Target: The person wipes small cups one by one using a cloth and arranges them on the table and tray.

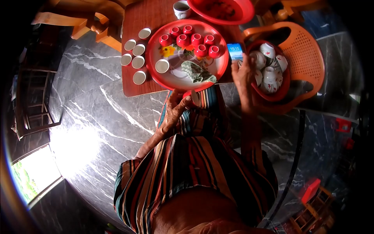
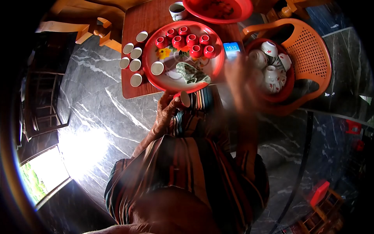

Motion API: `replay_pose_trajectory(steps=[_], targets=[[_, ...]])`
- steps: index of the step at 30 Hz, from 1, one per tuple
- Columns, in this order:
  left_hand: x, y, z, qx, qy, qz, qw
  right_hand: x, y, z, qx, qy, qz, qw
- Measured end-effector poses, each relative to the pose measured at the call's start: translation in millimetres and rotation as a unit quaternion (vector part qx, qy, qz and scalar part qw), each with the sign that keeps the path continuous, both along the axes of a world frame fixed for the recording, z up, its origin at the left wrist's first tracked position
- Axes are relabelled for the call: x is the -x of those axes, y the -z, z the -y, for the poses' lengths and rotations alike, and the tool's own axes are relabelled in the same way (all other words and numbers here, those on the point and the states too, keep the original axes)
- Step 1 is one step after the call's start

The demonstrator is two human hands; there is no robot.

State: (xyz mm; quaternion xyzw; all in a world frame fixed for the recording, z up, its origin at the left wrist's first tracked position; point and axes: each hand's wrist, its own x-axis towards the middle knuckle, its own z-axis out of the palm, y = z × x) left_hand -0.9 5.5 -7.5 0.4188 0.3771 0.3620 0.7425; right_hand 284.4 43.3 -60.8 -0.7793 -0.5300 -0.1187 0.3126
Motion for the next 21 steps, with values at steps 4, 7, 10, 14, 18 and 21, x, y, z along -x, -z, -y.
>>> replay_pose_trajectory(steps=[4,7,10,14,18,21], targets=[[0,13,-1,0.008,0.001,0.003,1.000,70,-21,8,0.046,-0.287,-0.146,0.946],[1,10,-2,0.002,0.012,0.004,1.000,99,10,2,0.040,-0.320,-0.010,0.947],[2,6,2,-0.001,0.003,0.002,1.000,101,37,-6,0.121,-0.296,0.022,0.947],[6,-4,0,0.008,0.004,-0.016,1.000,97,50,-16,0.123,-0.287,0.014,0.950],[6,15,-8,-0.016,-0.050,0.007,0.999,83,28,-12,0.068,-0.315,-0.226,0.919],[6,13,-19,-0.003,-0.097,-0.027,0.995,78,8,4,0.042,-0.335,-0.432,0.836]])
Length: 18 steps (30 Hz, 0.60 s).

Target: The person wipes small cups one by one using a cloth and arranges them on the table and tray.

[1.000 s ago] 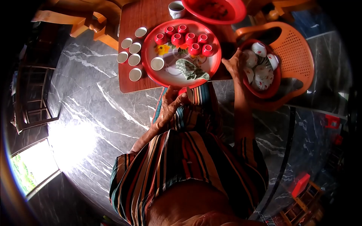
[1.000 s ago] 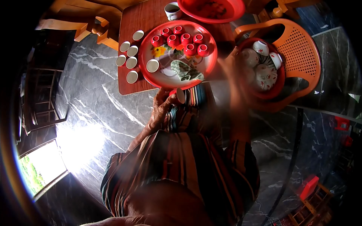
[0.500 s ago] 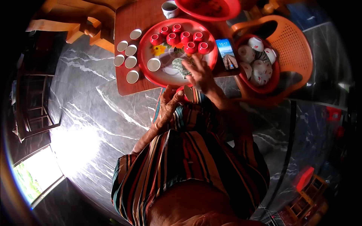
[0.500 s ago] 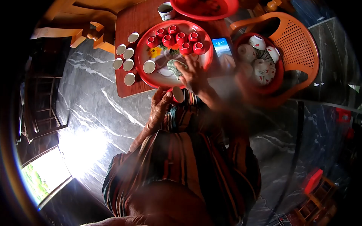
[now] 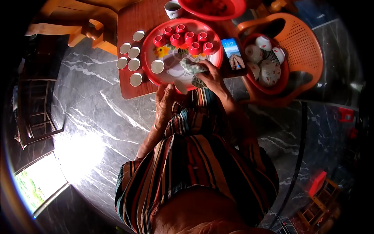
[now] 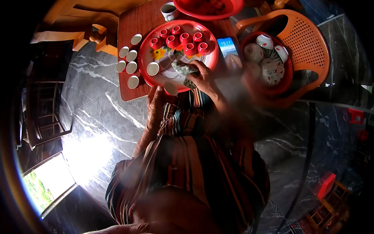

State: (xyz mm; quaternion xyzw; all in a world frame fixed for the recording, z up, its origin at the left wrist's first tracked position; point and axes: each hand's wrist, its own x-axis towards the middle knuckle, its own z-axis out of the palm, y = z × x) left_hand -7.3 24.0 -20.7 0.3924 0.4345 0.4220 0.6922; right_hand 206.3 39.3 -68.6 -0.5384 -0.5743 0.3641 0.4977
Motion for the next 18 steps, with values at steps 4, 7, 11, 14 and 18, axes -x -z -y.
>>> replay_pose_trajectory(steps=[4,7,11,14,18], targets=[[-6,7,-21,0.043,-0.012,0.053,0.998,11,-44,17,-0.130,-0.091,0.056,0.986],[-15,-3,-21,0.056,0.001,0.059,0.997,20,-36,18,-0.062,-0.108,-0.072,0.990],[-11,-2,-17,0.047,0.018,0.060,0.997,17,-47,13,0.157,-0.126,-0.270,0.942],[-11,-14,-14,-0.060,0.021,0.009,0.998,20,-37,11,0.125,-0.154,-0.311,0.929],[-7,-24,-15,-0.152,0.082,-0.006,0.985,24,-43,13,0.102,-0.191,-0.328,0.920]])
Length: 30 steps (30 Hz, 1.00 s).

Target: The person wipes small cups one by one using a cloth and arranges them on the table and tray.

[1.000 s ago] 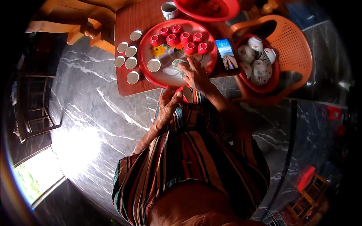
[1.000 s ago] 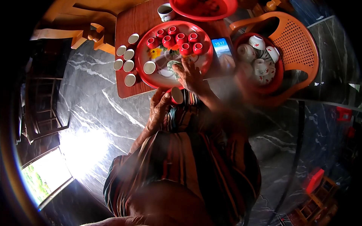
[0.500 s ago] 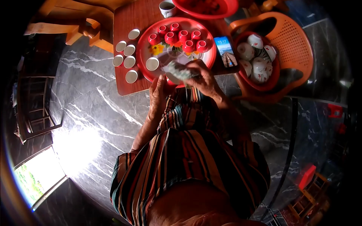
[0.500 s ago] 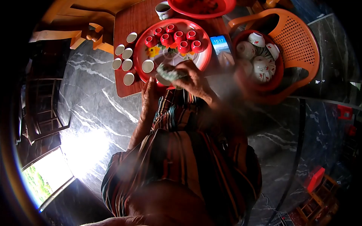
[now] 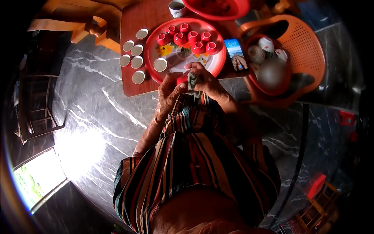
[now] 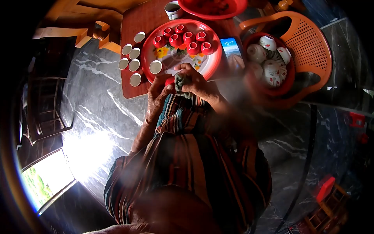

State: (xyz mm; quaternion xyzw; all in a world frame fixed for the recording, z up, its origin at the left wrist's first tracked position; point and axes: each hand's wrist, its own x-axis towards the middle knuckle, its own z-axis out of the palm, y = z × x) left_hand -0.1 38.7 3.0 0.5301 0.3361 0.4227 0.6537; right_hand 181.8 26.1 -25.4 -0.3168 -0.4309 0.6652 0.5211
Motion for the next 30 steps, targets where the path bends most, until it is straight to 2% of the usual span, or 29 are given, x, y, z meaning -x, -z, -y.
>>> replay_pose_trajectory(steps=[2,5,6,9,10,13,14,15,16,18,19,20,22,23,24,26,27,30], targets=[[4,2,-3,0.012,0.007,0.011,1.000,8,0,2,0.009,0.010,0.035,0.999],[4,1,-3,-0.112,-0.016,-0.130,0.985,17,12,6,-0.038,0.051,0.059,0.996],[4,0,-3,-0.111,-0.016,-0.130,0.985,16,15,7,-0.037,0.051,0.060,0.996],[2,-9,1,-0.114,0.002,-0.216,0.970,18,11,11,-0.057,0.081,0.280,0.955],[3,-10,2,-0.115,0.001,-0.215,0.970,17,17,11,-0.059,0.081,0.281,0.955],[3,-3,0,-0.102,0.013,-0.233,0.967,13,30,13,-0.028,0.082,0.158,0.984],[3,5,-2,-0.076,0.018,-0.211,0.974,8,12,14,-0.129,0.087,0.329,0.931],[3,12,-3,-0.049,0.023,-0.188,0.981,5,-1,14,-0.226,0.089,0.486,0.839],[2,16,-4,-0.049,0.021,-0.188,0.981,7,-6,13,-0.227,0.087,0.486,0.840],[-3,24,-5,0.142,-0.008,-0.055,0.988,12,-14,9,-0.216,0.114,0.507,0.827],[0,27,-6,0.270,0.023,-0.009,0.963,10,-10,4,-0.188,0.111,0.448,0.867],[-1,31,-5,0.270,0.020,-0.007,0.962,3,-5,-2,-0.148,0.053,0.397,0.904],[-3,35,-4,0.371,-0.050,0.061,0.925,-7,-1,-2,-0.078,0.031,0.292,0.953],[-1,38,-5,0.372,-0.055,0.065,0.924,-12,-4,0,-0.050,0.022,0.248,0.967],[3,45,-7,0.354,-0.068,0.064,0.931,-15,0,2,0.065,0.000,0.127,0.990],[15,56,-11,0.315,-0.096,0.059,0.942,-19,-9,10,0.118,0.001,0.008,0.993],[22,61,-15,0.324,-0.080,0.051,0.941,-19,-14,14,0.100,-0.020,-0.050,0.994],[22,50,-13,0.328,-0.053,0.049,0.942,-20,-12,17,0.087,-0.035,-0.078,0.993]])
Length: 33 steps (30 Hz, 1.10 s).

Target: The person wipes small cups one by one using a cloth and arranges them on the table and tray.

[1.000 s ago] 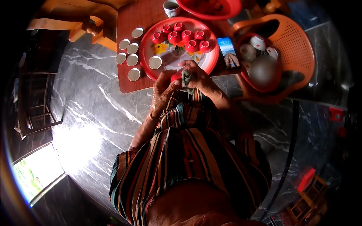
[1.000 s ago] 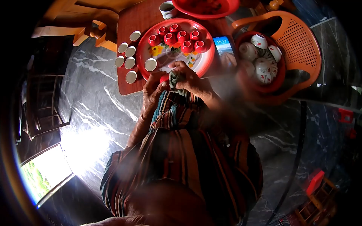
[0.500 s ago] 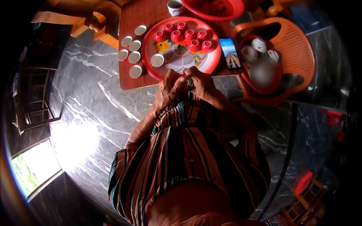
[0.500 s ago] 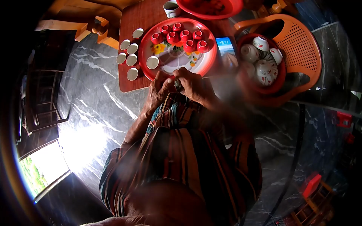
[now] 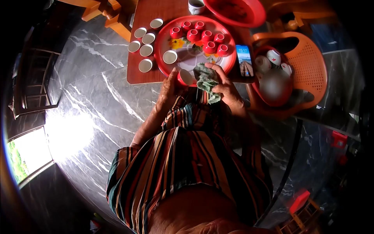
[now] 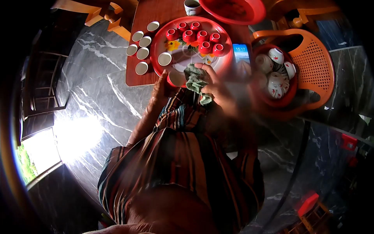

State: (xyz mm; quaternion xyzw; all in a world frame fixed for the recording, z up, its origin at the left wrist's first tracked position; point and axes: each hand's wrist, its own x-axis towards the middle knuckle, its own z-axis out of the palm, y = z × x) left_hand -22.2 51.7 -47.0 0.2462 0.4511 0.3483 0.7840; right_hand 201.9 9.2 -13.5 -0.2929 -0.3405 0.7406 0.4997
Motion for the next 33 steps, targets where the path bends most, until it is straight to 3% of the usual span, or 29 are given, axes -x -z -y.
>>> replay_pose_trajectory(steps=[5,8,10,11,12,14,15,19,21,22,24,25,26,27,28,29,30,32,33], targets=[[-14,-5,11,0.032,-0.017,-0.013,0.999,3,6,-1,0.042,0.031,0.061,0.997],[-11,10,14,-0.011,0.029,0.013,0.999,7,4,-3,-0.029,0.103,0.027,0.994],[-12,4,20,0.017,0.050,-0.012,0.999,5,-2,-5,-0.276,0.088,0.229,0.929],[-15,-11,26,0.020,0.036,-0.013,0.999,7,0,0,-0.258,0.049,0.312,0.913],[-16,-10,27,0.021,0.039,-0.013,0.999,11,-1,2,-0.320,0.050,0.504,0.801],[-20,-15,26,-0.011,0.099,-0.027,0.995,20,3,4,-0.317,0.069,0.559,0.763],[-20,-20,31,-0.124,0.127,-0.086,0.980,22,2,3,-0.317,0.070,0.559,0.763],[-29,-29,33,-0.076,0.079,-0.049,0.993,26,-9,2,-0.299,0.074,0.595,0.742],[-27,-14,27,-0.133,0.058,-0.019,0.989,29,-9,2,-0.296,0.084,0.599,0.740],[-28,-18,26,-0.133,0.058,-0.019,0.989,30,-6,1,-0.285,0.119,0.569,0.762],[-28,-27,22,-0.308,0.057,-0.175,0.933,34,1,2,-0.275,0.153,0.538,0.782],[-28,-46,24,-0.349,0.054,-0.245,0.903,37,7,3,-0.204,0.137,0.545,0.802],[-28,-51,25,-0.349,0.054,-0.245,0.903,41,0,3,-0.131,0.121,0.549,0.817],[-29,-53,26,-0.430,0.048,-0.303,0.849,42,-12,8,-0.045,0.076,0.461,0.883],[-30,-54,27,-0.506,0.041,-0.357,0.784,44,-5,10,-0.044,0.078,0.461,0.883],[-28,-54,25,-0.558,0.059,-0.373,0.739,46,9,12,0.007,0.066,0.234,0.970],[-28,-53,25,-0.558,0.060,-0.373,0.739,47,20,15,0.056,0.049,-0.009,0.997],[-28,-53,25,-0.646,0.085,-0.386,0.653,48,26,23,0.098,0.038,-0.037,0.994],[-27,-56,27,-0.649,0.102,-0.373,0.655,48,28,27,0.139,0.026,-0.064,0.988]])
